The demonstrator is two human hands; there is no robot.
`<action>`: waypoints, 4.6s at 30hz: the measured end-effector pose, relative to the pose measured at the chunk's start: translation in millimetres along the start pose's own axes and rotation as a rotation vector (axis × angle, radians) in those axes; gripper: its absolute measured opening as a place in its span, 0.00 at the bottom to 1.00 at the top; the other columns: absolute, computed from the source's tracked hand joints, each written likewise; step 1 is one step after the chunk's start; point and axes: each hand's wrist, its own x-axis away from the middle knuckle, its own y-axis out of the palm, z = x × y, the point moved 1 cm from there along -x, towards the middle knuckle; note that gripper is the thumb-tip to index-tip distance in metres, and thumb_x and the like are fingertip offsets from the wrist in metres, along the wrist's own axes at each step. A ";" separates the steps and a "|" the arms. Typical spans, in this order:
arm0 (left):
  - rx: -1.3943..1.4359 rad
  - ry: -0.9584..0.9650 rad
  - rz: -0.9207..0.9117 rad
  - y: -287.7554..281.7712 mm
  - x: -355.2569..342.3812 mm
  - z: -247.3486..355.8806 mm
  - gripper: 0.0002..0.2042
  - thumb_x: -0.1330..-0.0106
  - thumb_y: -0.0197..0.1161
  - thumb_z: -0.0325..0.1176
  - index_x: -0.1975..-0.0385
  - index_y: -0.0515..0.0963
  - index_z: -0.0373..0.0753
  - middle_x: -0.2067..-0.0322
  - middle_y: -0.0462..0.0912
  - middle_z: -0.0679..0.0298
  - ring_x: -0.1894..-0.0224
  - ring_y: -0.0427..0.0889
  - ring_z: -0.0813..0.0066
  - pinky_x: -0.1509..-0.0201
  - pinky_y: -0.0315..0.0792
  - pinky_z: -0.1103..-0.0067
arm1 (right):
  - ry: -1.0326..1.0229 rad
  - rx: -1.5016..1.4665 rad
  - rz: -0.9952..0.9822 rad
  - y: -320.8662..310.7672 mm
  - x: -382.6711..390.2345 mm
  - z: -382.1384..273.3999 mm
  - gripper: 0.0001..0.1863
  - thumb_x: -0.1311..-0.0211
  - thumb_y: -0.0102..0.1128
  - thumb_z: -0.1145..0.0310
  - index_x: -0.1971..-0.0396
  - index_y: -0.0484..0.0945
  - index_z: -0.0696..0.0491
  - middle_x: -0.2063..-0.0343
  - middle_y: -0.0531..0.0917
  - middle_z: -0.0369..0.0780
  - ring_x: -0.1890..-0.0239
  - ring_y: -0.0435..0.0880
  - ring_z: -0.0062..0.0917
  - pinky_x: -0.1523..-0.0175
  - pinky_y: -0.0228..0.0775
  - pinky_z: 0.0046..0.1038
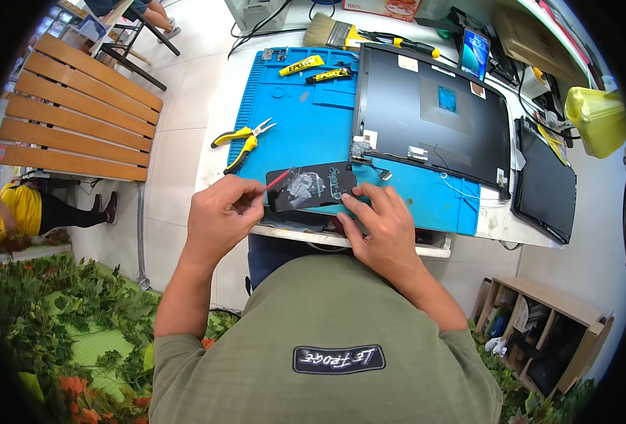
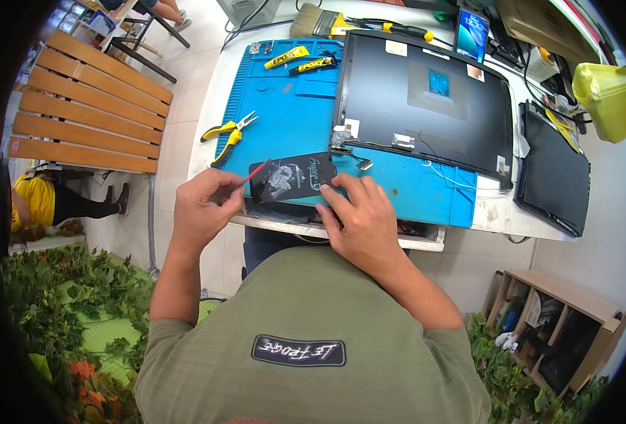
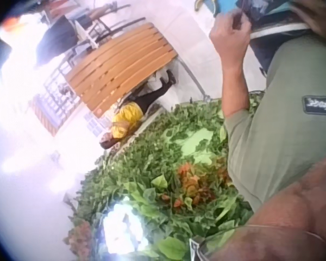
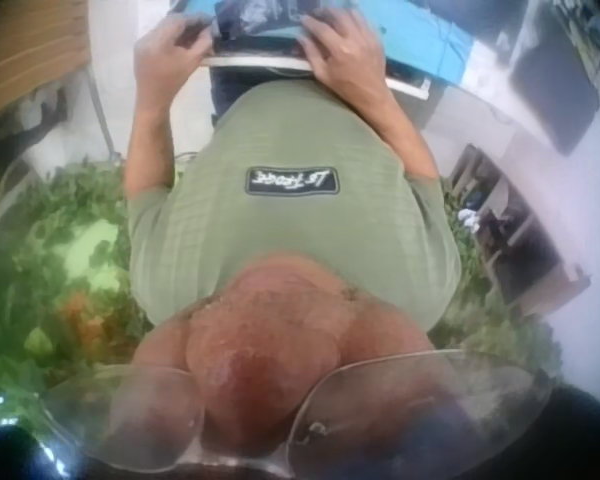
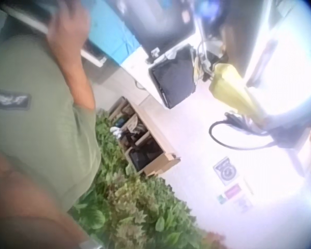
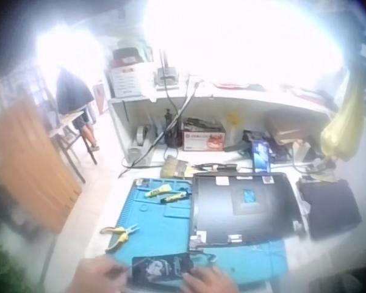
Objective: The person detaches a small component from a laptop screen, applies heat using a heat gun, and then manipulates internal electronic parts with pliers and by hand.
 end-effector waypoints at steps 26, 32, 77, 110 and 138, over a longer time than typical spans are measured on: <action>-0.377 0.286 -0.239 -22.7 -5.3 -16.4 0.14 0.42 0.77 0.23 0.55 0.91 0.42 0.57 0.89 0.62 0.56 0.90 0.60 0.52 0.85 0.67 | 0.009 -0.026 0.032 1.5 2.5 -0.8 0.14 0.41 0.80 0.74 0.55 0.90 0.57 0.49 0.88 0.41 0.54 0.82 0.38 0.52 0.74 0.40; -0.246 0.233 -0.230 -17.7 -17.9 1.7 0.32 0.49 0.88 0.36 0.41 0.85 0.42 0.45 0.87 0.57 0.43 0.87 0.52 0.40 0.83 0.62 | 0.042 -0.063 0.026 0.8 0.4 0.3 0.12 0.41 0.80 0.74 0.58 0.90 0.57 0.51 0.89 0.42 0.56 0.83 0.39 0.53 0.75 0.40; -0.778 0.459 -0.047 111.2 -394.9 35.4 0.31 0.43 0.87 0.48 0.43 0.89 0.37 0.46 0.89 0.46 0.45 0.90 0.44 0.38 0.84 0.59 | 0.004 -0.351 0.388 -0.6 19.2 32.4 0.18 0.39 0.73 0.87 0.50 0.86 0.60 0.62 0.89 0.45 0.67 0.86 0.36 0.64 0.78 0.32; 1.191 0.776 -0.357 119.7 -11.1 158.7 0.63 0.27 0.52 0.81 0.11 0.31 0.37 0.11 0.26 0.45 0.10 0.21 0.45 0.12 0.22 0.49 | -0.425 -0.469 0.256 -16.3 -10.4 -60.3 0.54 0.17 0.42 0.34 0.14 0.47 0.68 0.12 0.37 0.59 0.10 0.28 0.59 0.13 0.20 0.64; 0.353 0.835 -0.345 87.5 0.7 118.7 0.31 0.32 0.76 0.38 0.31 0.78 0.33 0.27 0.76 0.39 0.30 0.83 0.46 0.31 0.78 0.61 | -0.243 -0.280 0.761 -130.8 -29.9 -59.1 0.49 0.22 0.61 0.68 0.12 0.42 0.63 0.13 0.48 0.57 0.10 0.45 0.51 0.11 0.34 0.51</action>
